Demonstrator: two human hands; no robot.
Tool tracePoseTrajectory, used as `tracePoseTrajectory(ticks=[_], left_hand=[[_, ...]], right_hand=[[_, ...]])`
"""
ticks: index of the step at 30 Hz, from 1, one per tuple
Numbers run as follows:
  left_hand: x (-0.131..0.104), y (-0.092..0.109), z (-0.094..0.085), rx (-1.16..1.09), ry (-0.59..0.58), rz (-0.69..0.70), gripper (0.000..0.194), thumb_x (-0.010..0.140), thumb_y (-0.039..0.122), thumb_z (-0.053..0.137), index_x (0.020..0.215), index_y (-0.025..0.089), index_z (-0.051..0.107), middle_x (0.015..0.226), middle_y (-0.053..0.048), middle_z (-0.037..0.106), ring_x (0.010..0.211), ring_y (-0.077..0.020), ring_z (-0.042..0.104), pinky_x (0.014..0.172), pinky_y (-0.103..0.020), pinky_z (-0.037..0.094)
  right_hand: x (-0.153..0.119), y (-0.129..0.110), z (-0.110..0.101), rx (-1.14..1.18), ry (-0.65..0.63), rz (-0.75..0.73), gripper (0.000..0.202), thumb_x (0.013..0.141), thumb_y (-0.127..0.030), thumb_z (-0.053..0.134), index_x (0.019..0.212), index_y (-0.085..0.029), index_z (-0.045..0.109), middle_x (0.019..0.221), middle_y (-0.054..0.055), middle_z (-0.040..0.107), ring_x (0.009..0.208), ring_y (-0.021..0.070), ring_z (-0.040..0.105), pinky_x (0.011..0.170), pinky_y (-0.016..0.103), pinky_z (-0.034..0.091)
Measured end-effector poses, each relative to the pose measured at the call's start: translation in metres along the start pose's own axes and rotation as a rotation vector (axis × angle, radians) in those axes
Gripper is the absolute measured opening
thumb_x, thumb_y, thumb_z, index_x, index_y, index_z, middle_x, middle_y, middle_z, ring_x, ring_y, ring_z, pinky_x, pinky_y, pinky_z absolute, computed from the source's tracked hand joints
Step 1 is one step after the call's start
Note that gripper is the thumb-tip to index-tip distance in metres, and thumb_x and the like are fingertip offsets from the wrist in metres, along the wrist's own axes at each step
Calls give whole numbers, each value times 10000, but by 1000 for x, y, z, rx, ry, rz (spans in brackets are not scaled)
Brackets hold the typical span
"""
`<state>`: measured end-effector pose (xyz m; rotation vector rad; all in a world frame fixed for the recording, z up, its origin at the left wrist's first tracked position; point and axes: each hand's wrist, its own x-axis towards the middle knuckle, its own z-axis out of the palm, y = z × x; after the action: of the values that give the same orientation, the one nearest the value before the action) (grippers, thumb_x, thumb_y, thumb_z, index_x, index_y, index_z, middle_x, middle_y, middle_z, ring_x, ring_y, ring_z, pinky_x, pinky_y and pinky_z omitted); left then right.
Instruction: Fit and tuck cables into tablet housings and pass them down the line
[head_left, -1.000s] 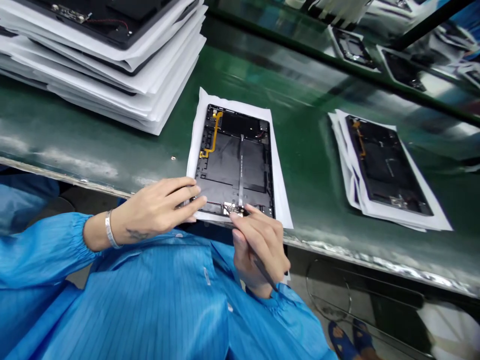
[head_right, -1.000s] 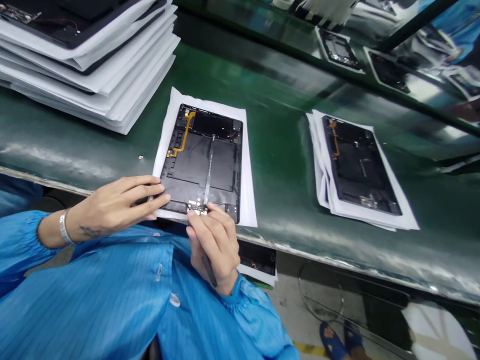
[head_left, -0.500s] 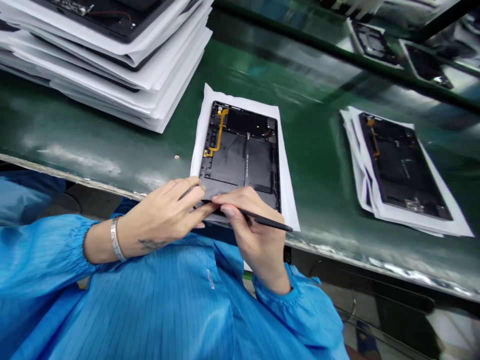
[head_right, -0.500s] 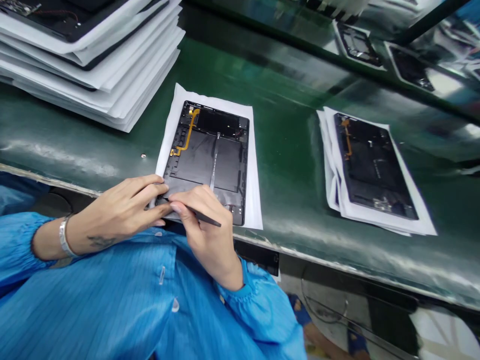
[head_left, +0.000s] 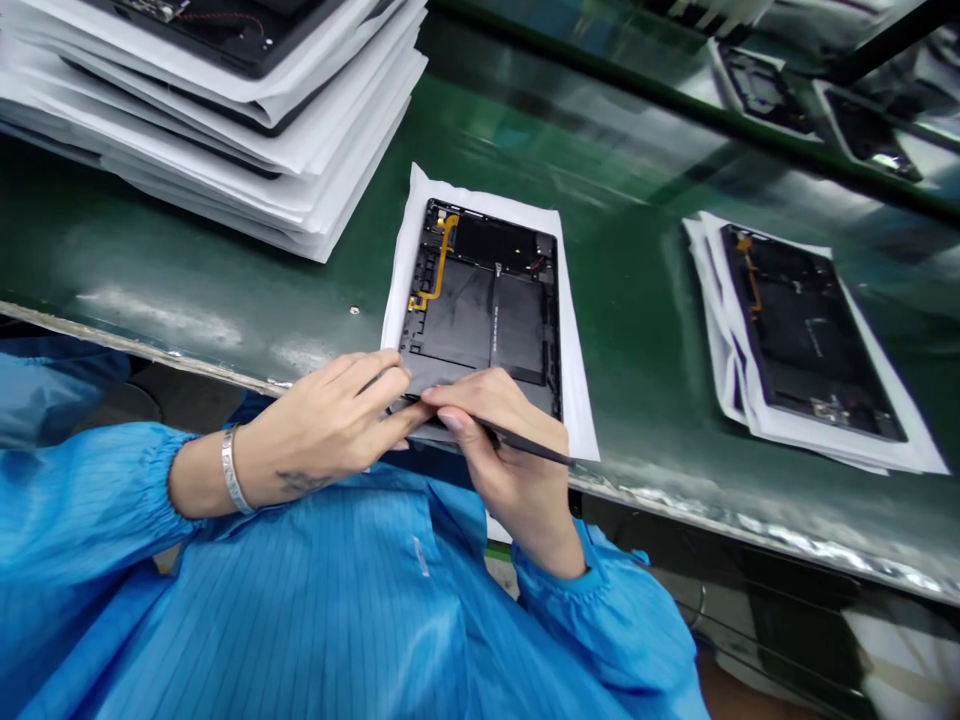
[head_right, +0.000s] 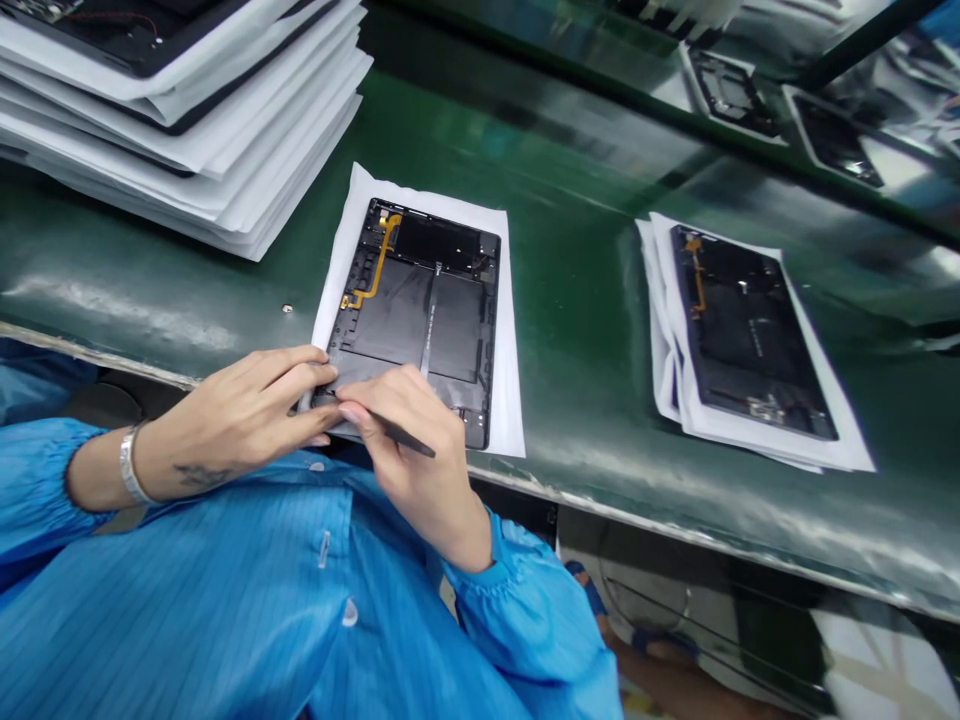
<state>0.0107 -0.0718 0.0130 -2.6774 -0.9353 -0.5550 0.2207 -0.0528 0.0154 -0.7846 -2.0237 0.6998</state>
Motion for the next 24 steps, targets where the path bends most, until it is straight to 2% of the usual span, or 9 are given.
tracePoseTrajectory(ticks=[9, 12, 15, 20, 24], left_hand=[[0, -5, -1, -26, 50, 27, 244, 1021, 250, 528, 1147, 80, 648, 1079, -188, 711, 1047, -331, 703, 770, -411, 625], [-10, -14, 1, -139, 101, 77, 219, 999, 189, 566, 1176, 81, 637, 1184, -165, 713, 1143, -316, 686, 890, -417, 625], [-18, -19, 2, -202, 84, 45, 227, 975, 125, 592, 1196, 99, 636, 1268, -114, 703, 1220, -285, 656, 980, -401, 603], [-15, -14, 0, -174, 85, -32, 246, 962, 149, 631, 1202, 103, 653, 1242, -77, 722, 1153, -281, 687, 914, -402, 612], [-2, -11, -3, -88, 69, -9, 198, 982, 162, 594, 1155, 115, 677, 1135, -71, 749, 1057, -253, 704, 875, -388, 582]], right_hand=[[5, -3, -3, -6, -74, -45, 128, 951, -84, 591, 986, -180, 667, 905, 41, 721, 815, 155, 641, 765, 335, 507], [8, -3, -5, -29, -100, -63, 99, 947, -84, 597, 951, -159, 662, 873, 47, 716, 814, 156, 642, 753, 326, 508], [5, -2, -12, -26, -117, -55, 87, 942, -89, 610, 958, -146, 673, 886, 57, 722, 830, 158, 647, 757, 321, 513], [-11, 0, -36, -94, -59, 35, 134, 926, -67, 618, 973, -161, 702, 883, 52, 732, 808, 157, 662, 725, 309, 512], [-17, 0, -41, -133, -52, 45, 140, 918, -67, 631, 979, -170, 704, 894, 47, 735, 801, 153, 662, 731, 307, 518]])
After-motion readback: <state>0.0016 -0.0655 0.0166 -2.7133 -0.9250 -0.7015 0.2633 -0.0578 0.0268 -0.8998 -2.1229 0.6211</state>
